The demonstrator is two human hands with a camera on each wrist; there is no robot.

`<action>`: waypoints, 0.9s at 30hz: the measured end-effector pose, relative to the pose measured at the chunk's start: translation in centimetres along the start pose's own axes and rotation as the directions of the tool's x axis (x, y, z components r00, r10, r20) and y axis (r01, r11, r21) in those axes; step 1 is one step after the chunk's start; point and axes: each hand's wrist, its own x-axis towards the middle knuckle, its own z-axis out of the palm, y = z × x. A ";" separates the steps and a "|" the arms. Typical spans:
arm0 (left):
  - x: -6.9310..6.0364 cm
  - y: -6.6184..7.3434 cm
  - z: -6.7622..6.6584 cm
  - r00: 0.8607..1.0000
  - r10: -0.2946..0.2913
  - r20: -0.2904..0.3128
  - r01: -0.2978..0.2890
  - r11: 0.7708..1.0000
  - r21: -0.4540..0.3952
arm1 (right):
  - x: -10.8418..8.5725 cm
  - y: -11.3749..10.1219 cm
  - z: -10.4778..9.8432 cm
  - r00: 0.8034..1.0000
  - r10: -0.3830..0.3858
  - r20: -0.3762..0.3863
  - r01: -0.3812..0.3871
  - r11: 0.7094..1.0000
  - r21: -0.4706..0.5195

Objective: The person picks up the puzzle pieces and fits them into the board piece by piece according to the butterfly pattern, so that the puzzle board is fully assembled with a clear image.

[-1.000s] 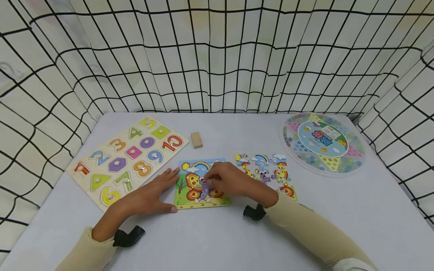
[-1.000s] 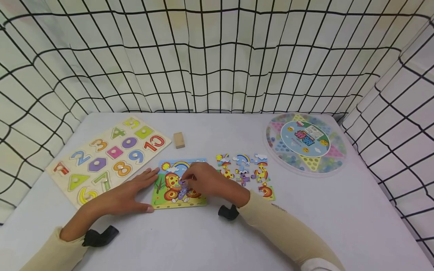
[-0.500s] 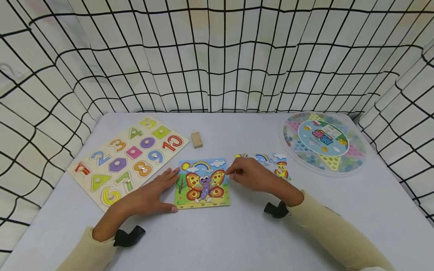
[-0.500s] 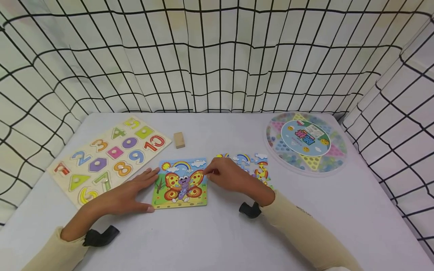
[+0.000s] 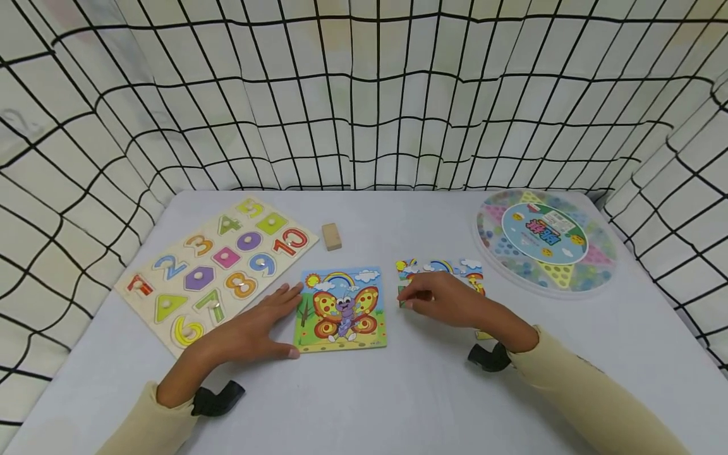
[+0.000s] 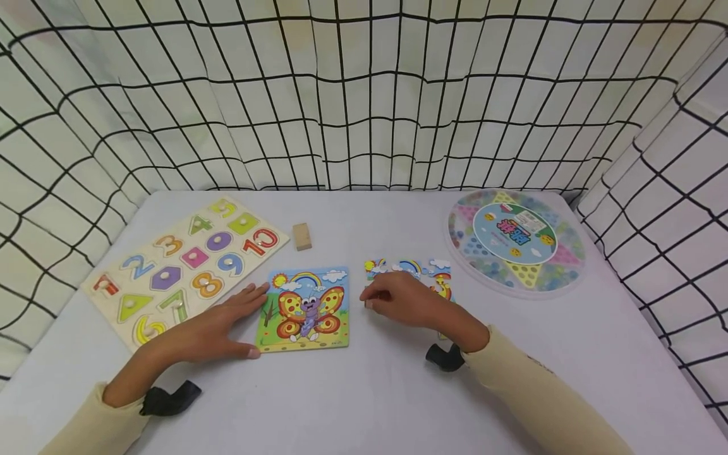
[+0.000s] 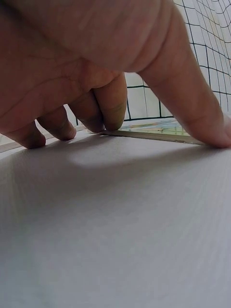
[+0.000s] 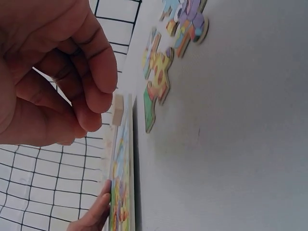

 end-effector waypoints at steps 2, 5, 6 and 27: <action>-0.1 0.0 0.0 1.000 -0.004 -0.001 0.004 1.000 0.000 | -0.3 0.3 -0.3 1.000 -0.004 -0.014 0.004 1.000 -0.003; -0.2 0.1 0.0 1.000 -0.003 -0.002 0.003 1.000 0.005 | -0.9 0.7 -0.9 1.000 -0.003 -0.030 0.003 1.000 -0.007; -0.2 0.0 0.0 1.000 -0.002 -0.002 0.002 1.000 0.007 | -1.1 0.8 -1.1 1.000 0.002 -0.031 -0.002 1.000 -0.006; -0.2 0.2 0.1 1.000 -0.014 0.003 0.014 1.000 0.009 | -6.1 4.3 -2.5 0.993 0.103 -0.055 -0.103 0.995 -0.001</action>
